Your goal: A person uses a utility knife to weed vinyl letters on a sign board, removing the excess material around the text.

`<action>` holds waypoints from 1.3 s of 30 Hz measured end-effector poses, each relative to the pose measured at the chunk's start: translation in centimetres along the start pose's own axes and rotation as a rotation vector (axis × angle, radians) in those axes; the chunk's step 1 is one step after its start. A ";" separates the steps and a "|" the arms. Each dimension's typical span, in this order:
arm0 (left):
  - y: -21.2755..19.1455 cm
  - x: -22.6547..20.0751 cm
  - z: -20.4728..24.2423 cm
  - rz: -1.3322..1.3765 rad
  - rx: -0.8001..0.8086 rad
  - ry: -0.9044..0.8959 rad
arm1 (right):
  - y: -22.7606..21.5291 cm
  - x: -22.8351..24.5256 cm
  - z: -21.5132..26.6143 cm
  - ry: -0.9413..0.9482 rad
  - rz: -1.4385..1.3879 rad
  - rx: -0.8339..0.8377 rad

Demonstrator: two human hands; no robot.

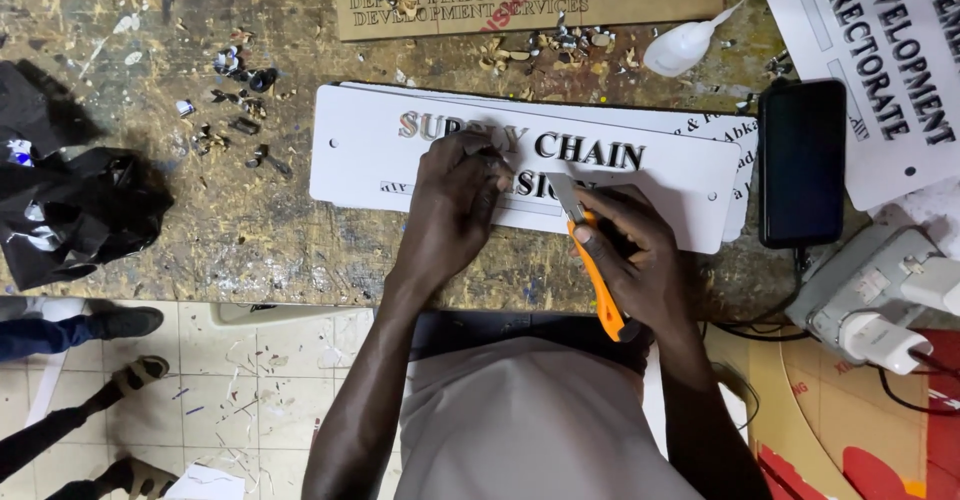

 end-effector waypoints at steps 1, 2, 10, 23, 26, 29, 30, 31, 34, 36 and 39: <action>0.1 0.2 -0.1 0.000 -0.001 0.000 | 0.0 0.0 0.0 0.000 0.000 0.001; 0.2 0.3 -0.1 -0.003 -0.021 0.010 | 0.0 0.1 0.1 0.013 -0.008 0.001; -0.2 -0.3 -0.6 -0.110 -0.002 0.131 | 0.0 0.0 0.0 0.007 0.007 0.004; 1.3 0.4 0.4 -0.321 0.073 0.188 | 0.2 0.2 -0.1 0.001 0.017 -0.005; 1.7 0.5 0.7 -0.316 0.050 0.195 | 0.2 0.5 -0.2 0.014 0.003 -0.012; 1.9 0.7 1.0 -0.288 0.014 0.182 | 0.2 0.4 -0.1 0.022 0.009 -0.012; 2.1 0.9 1.1 -0.261 -0.001 0.169 | 0.2 0.3 0.0 0.025 0.023 -0.014; 2.1 1.0 1.1 -0.260 -0.001 0.169 | 0.2 0.2 0.0 0.024 0.023 -0.014; 2.2 1.4 1.2 -0.248 -0.015 0.144 | 0.2 0.1 0.1 0.032 -0.005 -0.016; 2.0 1.7 1.1 -0.193 -0.014 0.106 | 0.0 0.2 0.1 0.036 -0.003 -0.008; 1.9 1.5 0.6 -0.149 -0.071 0.110 | 0.1 -0.2 0.2 0.041 0.006 -0.015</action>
Point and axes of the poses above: each hand's wrist, its own z-axis away from the middle knuckle, its own y-axis out of the palm, x = y × z, the point moved 2 cm from there along -z, towards the middle knuckle, and after that the axes turned 4 degrees about z, right-handed, at the moved point
